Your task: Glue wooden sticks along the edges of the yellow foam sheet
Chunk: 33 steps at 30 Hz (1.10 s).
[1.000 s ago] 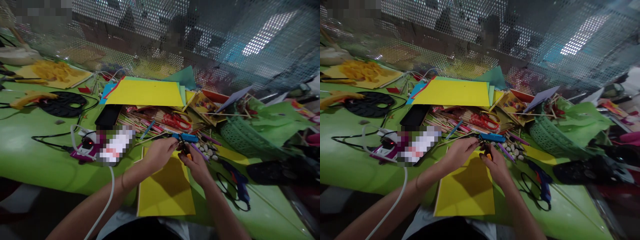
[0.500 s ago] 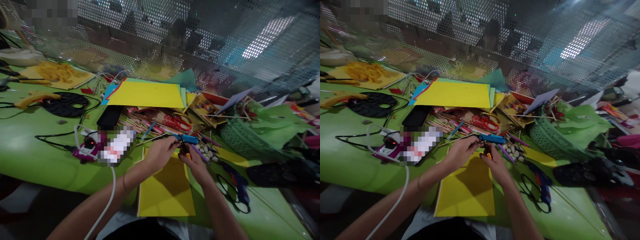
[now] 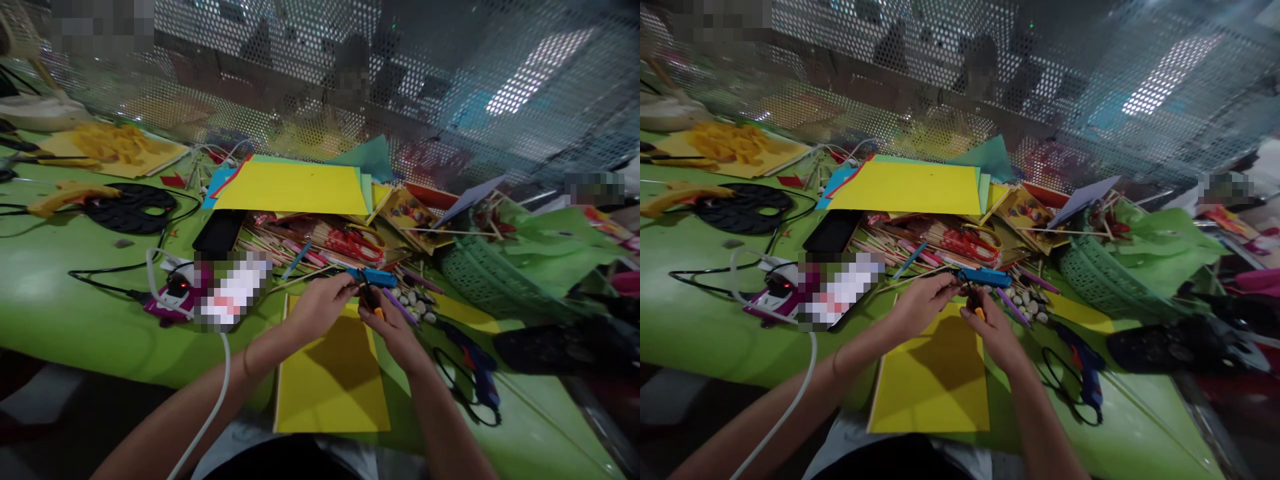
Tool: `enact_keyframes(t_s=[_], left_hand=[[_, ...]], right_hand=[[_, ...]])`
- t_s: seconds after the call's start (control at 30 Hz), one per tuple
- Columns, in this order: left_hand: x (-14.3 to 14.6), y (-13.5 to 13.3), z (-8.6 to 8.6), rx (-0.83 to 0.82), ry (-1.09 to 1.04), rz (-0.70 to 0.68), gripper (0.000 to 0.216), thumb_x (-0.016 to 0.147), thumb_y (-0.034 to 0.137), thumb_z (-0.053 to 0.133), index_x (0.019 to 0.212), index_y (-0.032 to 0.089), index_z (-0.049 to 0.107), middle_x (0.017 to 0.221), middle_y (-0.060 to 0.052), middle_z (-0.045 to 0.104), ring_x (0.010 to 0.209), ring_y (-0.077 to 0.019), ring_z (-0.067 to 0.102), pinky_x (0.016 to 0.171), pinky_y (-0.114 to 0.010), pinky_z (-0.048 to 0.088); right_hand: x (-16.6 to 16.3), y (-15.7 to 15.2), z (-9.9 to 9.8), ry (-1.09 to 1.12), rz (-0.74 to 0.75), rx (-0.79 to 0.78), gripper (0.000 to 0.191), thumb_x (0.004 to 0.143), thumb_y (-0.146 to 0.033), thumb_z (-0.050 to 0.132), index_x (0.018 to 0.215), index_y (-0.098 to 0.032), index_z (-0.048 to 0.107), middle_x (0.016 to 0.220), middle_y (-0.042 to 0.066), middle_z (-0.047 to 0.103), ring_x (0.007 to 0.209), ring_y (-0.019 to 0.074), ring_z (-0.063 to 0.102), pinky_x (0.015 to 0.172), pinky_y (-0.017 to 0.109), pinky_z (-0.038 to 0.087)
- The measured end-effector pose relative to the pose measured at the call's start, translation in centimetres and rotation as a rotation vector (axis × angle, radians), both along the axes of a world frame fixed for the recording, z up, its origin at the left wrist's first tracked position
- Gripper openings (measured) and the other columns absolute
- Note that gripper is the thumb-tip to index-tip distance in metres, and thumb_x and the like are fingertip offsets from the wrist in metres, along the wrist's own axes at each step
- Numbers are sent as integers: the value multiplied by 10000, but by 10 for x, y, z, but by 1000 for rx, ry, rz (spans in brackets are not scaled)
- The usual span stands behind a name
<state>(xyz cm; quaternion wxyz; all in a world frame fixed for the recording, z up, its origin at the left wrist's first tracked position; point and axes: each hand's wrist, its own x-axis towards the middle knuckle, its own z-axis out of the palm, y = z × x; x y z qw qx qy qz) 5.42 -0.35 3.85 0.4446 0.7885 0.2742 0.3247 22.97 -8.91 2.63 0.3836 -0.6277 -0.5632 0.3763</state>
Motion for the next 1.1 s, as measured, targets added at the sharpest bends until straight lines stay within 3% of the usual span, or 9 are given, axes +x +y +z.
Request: enact_keyframes(t_s=[0.2,0.57,0.9,1.1], left_hand=[[1,0,-2,35,48,20,212,979,288,469,926,184,646,864,-7,697,765,-148,610,661,-228,382],[2,-1,-3,50,56,26,250,987,316,433,922,185,635,821,-7,663,740,-148,583,663,-237,385],[1,-2,0,60,80,52,228,983,293,437,890,188,617,783,3,634,701,-138,554,629,-235,350],[0,-2,3,-72,18,-1,248,967,289,430,821,174,593,664,23,552,618,-116,487,559,-221,343]], right_hand=[[-2,1,4,-83,-2,43,284,886,-394,564,1110,-221,581,899,14,571,824,196,529,750,306,439],[-4,-1,1,-85,-28,25,293,887,-429,539,1077,-209,583,1026,62,648,875,221,582,661,293,435],[-5,0,-2,-205,-63,96,247,889,-419,563,1019,-209,565,901,24,606,812,205,541,735,318,419],[-1,1,1,-11,2,31,379,879,-412,586,1209,-230,551,1050,44,611,954,219,560,839,331,463]])
